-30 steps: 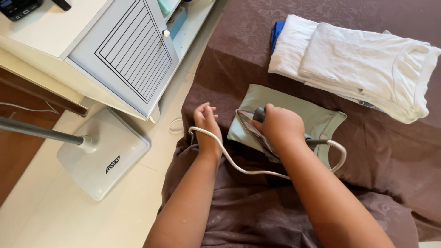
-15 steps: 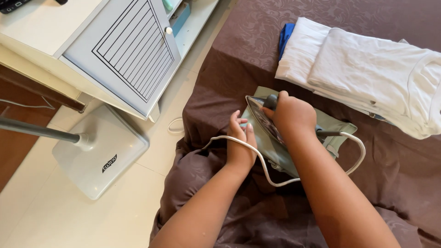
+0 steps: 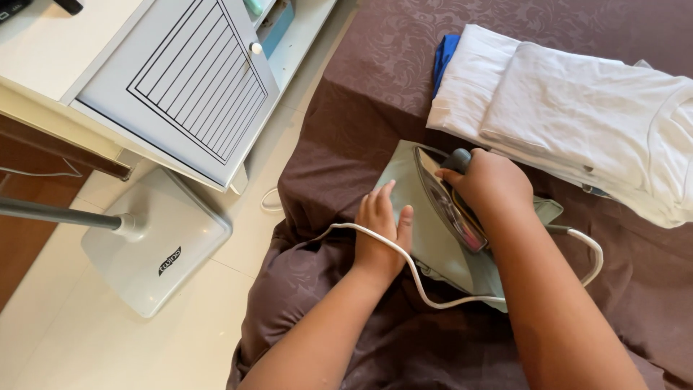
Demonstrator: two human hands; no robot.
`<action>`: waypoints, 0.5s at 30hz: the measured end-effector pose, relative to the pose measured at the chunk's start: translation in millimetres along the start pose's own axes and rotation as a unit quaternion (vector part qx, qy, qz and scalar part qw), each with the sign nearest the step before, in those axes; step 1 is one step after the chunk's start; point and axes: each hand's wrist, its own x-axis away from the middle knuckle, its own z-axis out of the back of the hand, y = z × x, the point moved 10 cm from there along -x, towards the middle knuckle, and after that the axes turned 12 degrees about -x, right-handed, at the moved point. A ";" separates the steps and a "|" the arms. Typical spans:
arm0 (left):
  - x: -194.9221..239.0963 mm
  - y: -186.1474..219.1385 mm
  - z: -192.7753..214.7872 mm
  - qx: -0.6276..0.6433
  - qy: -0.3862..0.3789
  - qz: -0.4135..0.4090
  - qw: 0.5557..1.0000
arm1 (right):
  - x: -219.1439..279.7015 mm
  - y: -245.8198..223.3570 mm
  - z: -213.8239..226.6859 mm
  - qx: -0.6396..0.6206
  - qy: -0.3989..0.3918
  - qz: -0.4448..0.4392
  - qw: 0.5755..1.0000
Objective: The person irons a light green shirt on their lap using a handheld iron. They smooth the fabric with their left hand while moving the iron with their right. After finishing, they fold the shirt and place it on a stack of white clothes before picking up a folded beige cloth to iron.
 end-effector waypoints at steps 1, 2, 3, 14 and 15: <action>-2.2 -8.2 -7.6 0.002 -0.002 0.000 1.000 | 2.6 5.7 -0.2 0.001 0.000 -0.002 1.000; -4.0 -15.5 -11.6 -0.022 0.015 -0.001 1.000 | 5.7 12.4 -0.9 0.002 -0.005 -0.008 1.000; -6.4 -21.8 -15.8 -0.045 0.032 -0.003 0.998 | 9.0 19.5 -0.5 0.001 -0.007 -0.014 1.000; -1.1 -99.9 -52.1 -0.121 -0.217 0.172 0.953 | 84.1 87.0 15.2 -0.022 -0.001 -0.096 0.995; -1.1 -104.2 -56.9 -0.128 -0.238 0.172 0.947 | 89.9 97.3 18.3 -0.020 0.017 -0.108 0.994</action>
